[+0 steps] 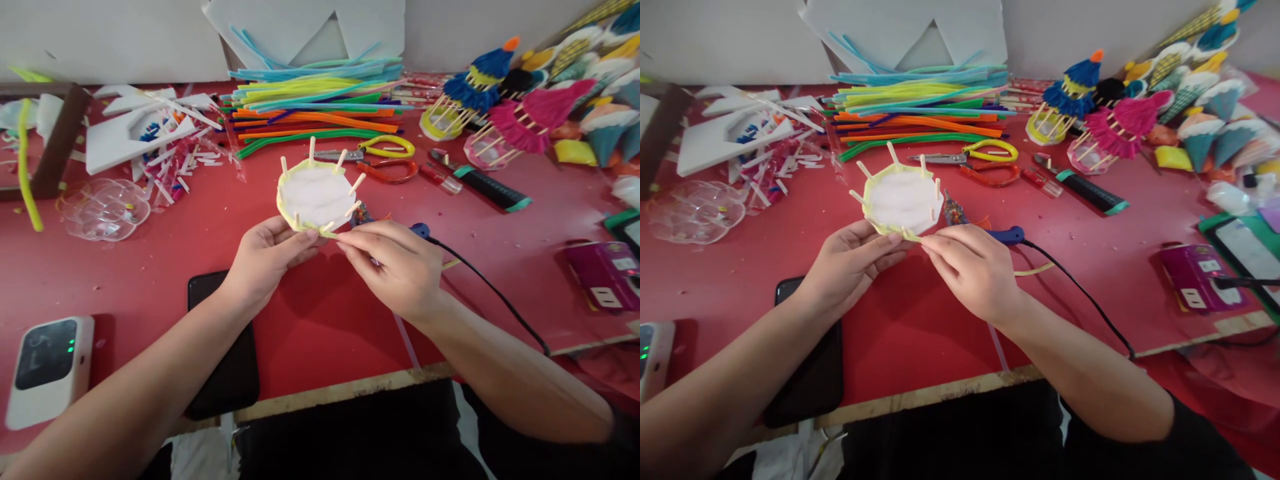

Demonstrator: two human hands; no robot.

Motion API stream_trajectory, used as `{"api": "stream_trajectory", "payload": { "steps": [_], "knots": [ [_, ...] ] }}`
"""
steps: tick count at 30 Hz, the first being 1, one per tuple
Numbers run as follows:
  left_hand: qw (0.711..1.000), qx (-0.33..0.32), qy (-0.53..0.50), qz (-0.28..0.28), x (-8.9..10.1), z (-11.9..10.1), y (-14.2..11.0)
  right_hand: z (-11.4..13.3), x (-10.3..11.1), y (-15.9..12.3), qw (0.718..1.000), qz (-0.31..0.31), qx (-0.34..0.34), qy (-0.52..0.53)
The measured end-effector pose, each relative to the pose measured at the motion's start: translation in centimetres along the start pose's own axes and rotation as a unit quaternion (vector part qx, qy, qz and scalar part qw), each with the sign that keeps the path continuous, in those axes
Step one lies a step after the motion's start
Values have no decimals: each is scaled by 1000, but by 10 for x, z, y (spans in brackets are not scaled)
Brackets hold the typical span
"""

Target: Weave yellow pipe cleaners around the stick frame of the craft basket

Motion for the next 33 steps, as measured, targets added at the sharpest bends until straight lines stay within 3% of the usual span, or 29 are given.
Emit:
{"api": "stream_trajectory", "payload": {
  "steps": [13, 18, 27, 30, 33],
  "knots": [
    [998, 24, -47, 18, -5, 4, 0, 2, -4, -3, 1000, 12, 8, 9],
    [999, 9, -21, 24, -5, 3, -1, 1, 6, 1, 999, -25, -23, -15],
    [999, -10, 30, 32, -10, -4, -3, 2, 11, 2, 998, -57, -4, -26],
    [1000, -16, 25, 10, -7, -4, -2, 0, 10, 3, 999, -47, -16, -10],
    [999, -35, 19, -32, 0, -6, 0, -2, 4, 1, 999, 6, -37, 24]
  ]
}}
Point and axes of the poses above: each hand's wrist, its own y-axis towards the middle knuckle, its own x-axis out of the back of the hand, z = x × y, the point moved 6 cm from there along y, towards the middle knuckle, and after that the axes turned 10 degrees about -x, right-handed, at the moved point
